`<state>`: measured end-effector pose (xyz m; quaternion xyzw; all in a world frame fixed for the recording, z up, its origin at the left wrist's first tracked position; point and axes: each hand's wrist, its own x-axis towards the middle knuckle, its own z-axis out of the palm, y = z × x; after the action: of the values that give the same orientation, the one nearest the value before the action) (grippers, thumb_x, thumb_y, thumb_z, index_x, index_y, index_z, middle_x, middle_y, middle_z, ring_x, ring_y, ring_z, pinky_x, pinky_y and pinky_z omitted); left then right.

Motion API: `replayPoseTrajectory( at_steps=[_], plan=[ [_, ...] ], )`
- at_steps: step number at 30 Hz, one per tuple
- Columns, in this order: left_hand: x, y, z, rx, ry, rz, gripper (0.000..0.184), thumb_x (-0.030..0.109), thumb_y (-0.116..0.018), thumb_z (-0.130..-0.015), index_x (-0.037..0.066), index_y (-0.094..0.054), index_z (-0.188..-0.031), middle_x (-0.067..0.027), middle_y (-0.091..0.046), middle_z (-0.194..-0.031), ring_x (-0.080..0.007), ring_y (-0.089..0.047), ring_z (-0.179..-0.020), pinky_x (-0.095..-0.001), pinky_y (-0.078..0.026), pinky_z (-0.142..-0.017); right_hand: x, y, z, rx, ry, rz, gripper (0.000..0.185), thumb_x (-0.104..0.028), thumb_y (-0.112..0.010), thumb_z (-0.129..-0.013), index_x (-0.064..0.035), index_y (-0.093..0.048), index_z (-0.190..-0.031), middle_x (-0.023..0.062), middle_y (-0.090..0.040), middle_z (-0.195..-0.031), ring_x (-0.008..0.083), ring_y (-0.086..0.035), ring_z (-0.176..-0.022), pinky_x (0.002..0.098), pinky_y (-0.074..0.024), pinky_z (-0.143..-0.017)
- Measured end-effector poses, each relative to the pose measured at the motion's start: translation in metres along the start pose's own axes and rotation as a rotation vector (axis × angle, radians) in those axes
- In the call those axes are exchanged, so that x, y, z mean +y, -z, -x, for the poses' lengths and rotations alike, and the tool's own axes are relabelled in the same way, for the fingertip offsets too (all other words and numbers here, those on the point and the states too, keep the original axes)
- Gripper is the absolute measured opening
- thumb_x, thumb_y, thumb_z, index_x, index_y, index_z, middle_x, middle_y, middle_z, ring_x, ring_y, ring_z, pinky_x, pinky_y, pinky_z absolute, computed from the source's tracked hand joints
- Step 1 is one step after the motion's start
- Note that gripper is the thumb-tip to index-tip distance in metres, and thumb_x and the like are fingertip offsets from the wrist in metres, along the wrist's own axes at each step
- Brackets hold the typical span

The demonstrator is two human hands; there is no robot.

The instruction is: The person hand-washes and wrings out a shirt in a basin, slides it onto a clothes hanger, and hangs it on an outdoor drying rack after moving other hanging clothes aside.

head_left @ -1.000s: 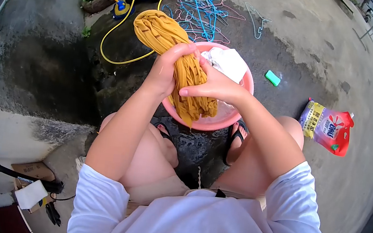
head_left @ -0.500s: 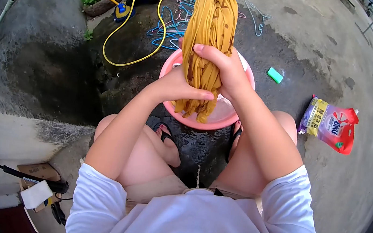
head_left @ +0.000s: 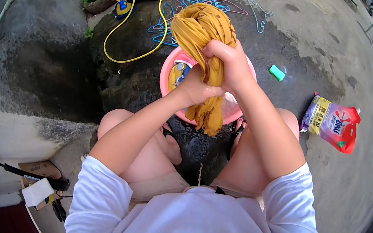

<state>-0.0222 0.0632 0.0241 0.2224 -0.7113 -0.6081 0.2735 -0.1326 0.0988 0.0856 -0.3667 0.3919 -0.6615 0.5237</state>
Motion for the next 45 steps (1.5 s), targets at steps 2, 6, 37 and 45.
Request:
replayPoseTrajectory(
  at_steps=[2, 6, 37, 45],
  plan=[
    [0.001, 0.003, -0.001, -0.049, 0.095, -0.038, 0.052, 0.015, -0.07, -0.064, 0.0, -0.051, -0.109, -0.0092, -0.059, -0.103, -0.0196, -0.059, -0.097, -0.0302, -0.048, -0.079, 0.001, 0.002, 0.0, 0.011, -0.062, -0.082, 0.028, -0.006, -0.055, -0.069, 0.0018, -0.055, -0.096, 0.0063, -0.058, -0.083, 0.0138, -0.055, -0.071, 0.027, -0.0462, -0.066],
    [0.005, 0.008, 0.004, 0.059, 0.056, 0.026, 0.045, 0.013, -0.066, -0.064, 0.0, -0.054, -0.104, -0.0094, -0.06, -0.096, -0.0177, -0.059, -0.091, -0.0298, -0.048, -0.076, -0.001, 0.007, -0.003, -0.123, -0.142, -0.008, 0.045, -0.021, -0.064, -0.077, 0.0009, -0.05, -0.114, 0.0092, -0.058, -0.101, 0.0157, -0.058, -0.09, 0.0299, -0.0473, -0.08],
    [0.009, 0.012, -0.003, -0.045, 0.278, 0.001, 0.049, 0.005, -0.065, -0.067, 0.004, -0.053, -0.114, -0.008, -0.059, -0.109, -0.0181, -0.057, -0.101, -0.0309, -0.047, -0.083, 0.022, 0.001, -0.004, 0.023, 0.024, -0.047, 0.031, -0.008, -0.061, -0.076, 0.0021, -0.052, -0.105, 0.0096, -0.061, -0.097, 0.0165, -0.061, -0.086, 0.0285, -0.0503, -0.074],
    [-0.003, -0.004, -0.006, 0.07, -0.005, -0.08, 0.047, 0.002, -0.064, -0.068, 0.003, -0.048, -0.112, -0.0082, -0.056, -0.111, -0.0199, -0.053, -0.105, -0.0327, -0.044, -0.087, 0.02, 0.002, -0.008, 0.033, -0.027, -0.246, 0.014, -0.003, -0.058, -0.068, -0.0001, -0.056, -0.081, 0.006, -0.057, -0.068, 0.0143, -0.055, -0.052, 0.0267, -0.0461, -0.049]
  ],
)
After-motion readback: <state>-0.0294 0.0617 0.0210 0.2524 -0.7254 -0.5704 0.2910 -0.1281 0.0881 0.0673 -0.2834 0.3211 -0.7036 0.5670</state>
